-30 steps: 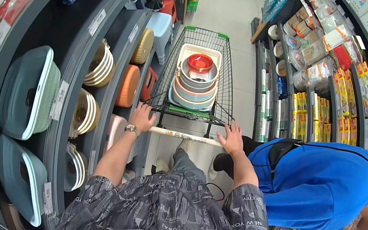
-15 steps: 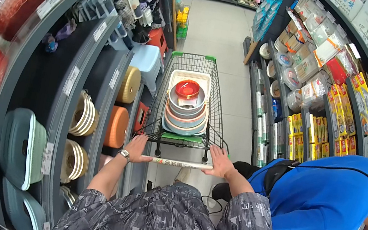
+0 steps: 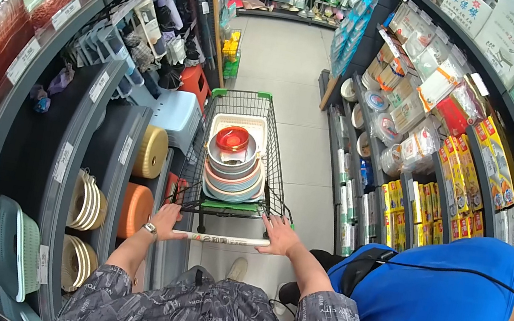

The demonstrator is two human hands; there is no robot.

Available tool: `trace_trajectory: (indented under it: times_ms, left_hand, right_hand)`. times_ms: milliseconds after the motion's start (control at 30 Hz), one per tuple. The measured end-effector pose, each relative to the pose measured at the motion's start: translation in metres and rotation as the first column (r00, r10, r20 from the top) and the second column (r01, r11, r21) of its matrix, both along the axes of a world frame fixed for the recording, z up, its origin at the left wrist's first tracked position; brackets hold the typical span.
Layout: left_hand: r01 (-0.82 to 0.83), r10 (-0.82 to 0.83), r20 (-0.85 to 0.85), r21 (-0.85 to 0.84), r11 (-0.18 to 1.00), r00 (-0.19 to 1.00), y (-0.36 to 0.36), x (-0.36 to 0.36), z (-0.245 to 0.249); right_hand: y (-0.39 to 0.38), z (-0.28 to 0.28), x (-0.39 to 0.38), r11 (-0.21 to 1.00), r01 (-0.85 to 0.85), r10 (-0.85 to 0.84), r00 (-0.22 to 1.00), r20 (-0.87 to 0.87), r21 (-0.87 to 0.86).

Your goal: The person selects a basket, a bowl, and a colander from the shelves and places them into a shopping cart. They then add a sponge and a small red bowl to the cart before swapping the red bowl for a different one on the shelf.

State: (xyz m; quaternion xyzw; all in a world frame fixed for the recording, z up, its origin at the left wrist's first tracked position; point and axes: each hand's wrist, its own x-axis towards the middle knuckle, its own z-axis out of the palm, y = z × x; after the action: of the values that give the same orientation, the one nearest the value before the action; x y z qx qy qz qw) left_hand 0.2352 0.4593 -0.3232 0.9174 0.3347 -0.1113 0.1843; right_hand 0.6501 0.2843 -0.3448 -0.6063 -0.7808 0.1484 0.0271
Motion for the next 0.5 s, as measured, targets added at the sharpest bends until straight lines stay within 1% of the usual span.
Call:
trace_trajectory:
  times_ms: [33,100,133,200,233,300,333,400,433,500]
  left_hand:
    - [0.002,-0.002,0.0,0.003,1.0,1.0,0.004,0.003,0.004]
    - [-0.044,0.045,0.015,-0.03,0.999,0.999,0.013,0.01,0.008]
    - [-0.047,0.047,0.015,-0.029,0.998,0.999,0.018,0.01,0.004]
    - [-0.075,0.069,0.126,0.036,0.997,0.99,0.025,0.008,-0.006]
    - [-0.079,0.073,0.123,0.04,0.996,0.99,0.031,0.009,-0.008]
    - [-0.081,0.072,0.12,0.068,0.994,0.99,0.041,0.012,-0.011]
    - [-0.081,0.073,0.12,0.068,0.994,0.99,0.048,0.013,-0.011]
    - [-0.101,0.092,0.125,0.066,0.993,0.988,0.06,0.018,-0.016]
    - [-0.102,0.093,0.129,0.066,0.993,0.987,0.067,0.02,-0.019]
    - [-0.101,0.08,0.159,0.129,0.987,0.984,0.079,0.021,-0.022]
  right_hand:
    - [0.006,0.0,0.002,1.0,0.002,-0.002,1.0,0.0,0.003]
    - [0.018,-0.002,0.007,1.0,-0.009,0.009,1.0,0.003,0.025]
    - [0.024,-0.004,0.01,1.0,-0.011,0.011,1.0,0.003,0.025]
    - [0.036,-0.006,0.013,0.999,-0.01,0.01,1.0,0.002,0.047]
    - [0.044,-0.006,0.015,0.999,-0.014,0.014,1.0,-0.001,0.05]
    - [0.057,-0.006,0.02,0.997,-0.009,0.008,1.0,-0.012,-0.073]
    - [0.062,-0.01,0.023,0.997,-0.01,0.009,1.0,-0.012,-0.073]
    - [0.072,-0.013,0.027,0.995,-0.031,0.032,0.999,-0.005,0.094]
    - [0.078,-0.012,0.029,0.995,-0.033,0.033,0.999,0.0,0.095]
    - [0.091,-0.012,0.032,0.997,-0.024,0.023,1.0,0.019,0.071]
